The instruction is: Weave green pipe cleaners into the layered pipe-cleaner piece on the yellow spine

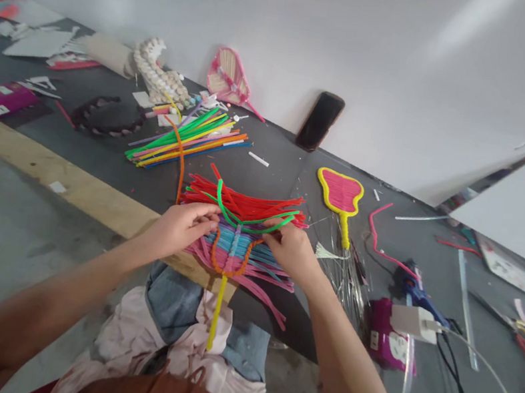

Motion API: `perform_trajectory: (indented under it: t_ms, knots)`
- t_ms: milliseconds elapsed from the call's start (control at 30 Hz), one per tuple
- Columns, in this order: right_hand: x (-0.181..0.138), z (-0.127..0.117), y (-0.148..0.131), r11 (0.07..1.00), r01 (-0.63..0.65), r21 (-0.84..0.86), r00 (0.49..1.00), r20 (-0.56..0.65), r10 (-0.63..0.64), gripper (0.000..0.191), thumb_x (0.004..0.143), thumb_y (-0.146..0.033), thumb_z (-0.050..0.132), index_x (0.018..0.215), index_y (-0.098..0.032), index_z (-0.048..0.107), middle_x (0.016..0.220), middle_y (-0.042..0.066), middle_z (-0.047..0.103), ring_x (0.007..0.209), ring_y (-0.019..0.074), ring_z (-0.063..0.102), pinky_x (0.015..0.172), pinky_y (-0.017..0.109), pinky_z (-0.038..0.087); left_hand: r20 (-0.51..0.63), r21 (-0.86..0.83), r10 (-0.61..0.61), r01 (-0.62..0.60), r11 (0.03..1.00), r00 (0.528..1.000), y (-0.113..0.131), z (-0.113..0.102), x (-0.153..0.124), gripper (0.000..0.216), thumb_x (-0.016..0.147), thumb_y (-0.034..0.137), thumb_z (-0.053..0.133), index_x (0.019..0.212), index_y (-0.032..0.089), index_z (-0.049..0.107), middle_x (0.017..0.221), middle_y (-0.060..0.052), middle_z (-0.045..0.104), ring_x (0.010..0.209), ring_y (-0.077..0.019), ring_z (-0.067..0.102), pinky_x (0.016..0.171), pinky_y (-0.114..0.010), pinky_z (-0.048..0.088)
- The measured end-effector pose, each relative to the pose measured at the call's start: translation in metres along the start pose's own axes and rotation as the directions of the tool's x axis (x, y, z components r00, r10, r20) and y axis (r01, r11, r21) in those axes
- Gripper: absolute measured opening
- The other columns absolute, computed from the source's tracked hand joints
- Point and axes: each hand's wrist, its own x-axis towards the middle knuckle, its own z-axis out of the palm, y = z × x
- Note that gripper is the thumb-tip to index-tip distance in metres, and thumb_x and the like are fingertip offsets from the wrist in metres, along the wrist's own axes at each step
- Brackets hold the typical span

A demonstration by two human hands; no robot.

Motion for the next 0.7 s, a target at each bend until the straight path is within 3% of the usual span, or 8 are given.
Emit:
perform_trajectory:
  t_ms: [133,233,333,467,700]
  knots:
    - [0.002,0.001,-0.002,0.982,0.089,-0.167,0.996,0.001,-0.091,0.014,0.079,-0.016,0.063,0.088,-0.022,0.072,0.09,0.003,0.075,0.081,0.0189,0.07,0.076,0.031,0.052,0.067,0.305,0.114,-0.129,0.944,0.991,-0.001,-0.001,0.014,0.013,0.087,0.023,0.059,0.09,0.018,0.071,0.09,-0.004,0.074,0.085,-0.0183,0.069,0.078,-0.027,0.051]
    - [0.005,-0.001,-0.008,0.968,0.18,-0.173,0.984,0.031,-0.177,0.011,0.081,-0.018,0.064,0.085,-0.023,0.072,0.091,0.002,0.075,0.086,0.0188,0.069,0.079,0.03,0.052,0.099,0.342,0.218,-0.239,0.909,0.971,-0.009,0.005,0.02,0.012,0.086,0.021,0.062,0.09,0.02,0.073,0.096,-0.004,0.076,0.092,-0.0183,0.07,0.084,-0.026,0.051]
    - [0.01,-0.001,-0.013,0.974,0.183,-0.131,0.982,0.071,-0.175,0.011,0.084,-0.02,0.062,0.087,-0.023,0.073,0.085,-0.001,0.075,0.078,0.0162,0.069,0.073,0.026,0.051,0.086,0.344,0.283,-0.295,0.892,0.955,-0.017,0.01,0.022,0.014,0.087,0.021,0.063,0.095,0.021,0.074,0.098,-0.003,0.076,0.095,-0.0171,0.07,0.087,-0.025,0.05]
    - [0.015,0.01,-0.014,0.97,0.164,-0.178,0.984,0.097,-0.149,0.011,0.084,-0.019,0.063,0.088,-0.023,0.072,0.085,-0.001,0.075,0.077,0.0158,0.069,0.072,0.025,0.05,0.066,0.416,0.253,-0.257,0.872,0.965,-0.022,0.015,0.022,0.015,0.086,0.025,0.065,0.097,0.02,0.074,0.097,-0.004,0.076,0.093,-0.0186,0.07,0.084,-0.026,0.051]
    - [0.013,0.025,-0.004,0.927,0.234,-0.295,0.972,0.089,-0.217,0.012,0.084,-0.015,0.06,0.09,-0.021,0.069,0.09,0.005,0.073,0.084,0.0175,0.068,0.076,0.027,0.049,0.045,0.527,0.159,-0.158,0.835,0.986,-0.012,0.022,0.022,0.013,0.086,0.03,0.064,0.091,0.023,0.074,0.09,-0.002,0.075,0.089,-0.0175,0.069,0.074,-0.023,0.048]
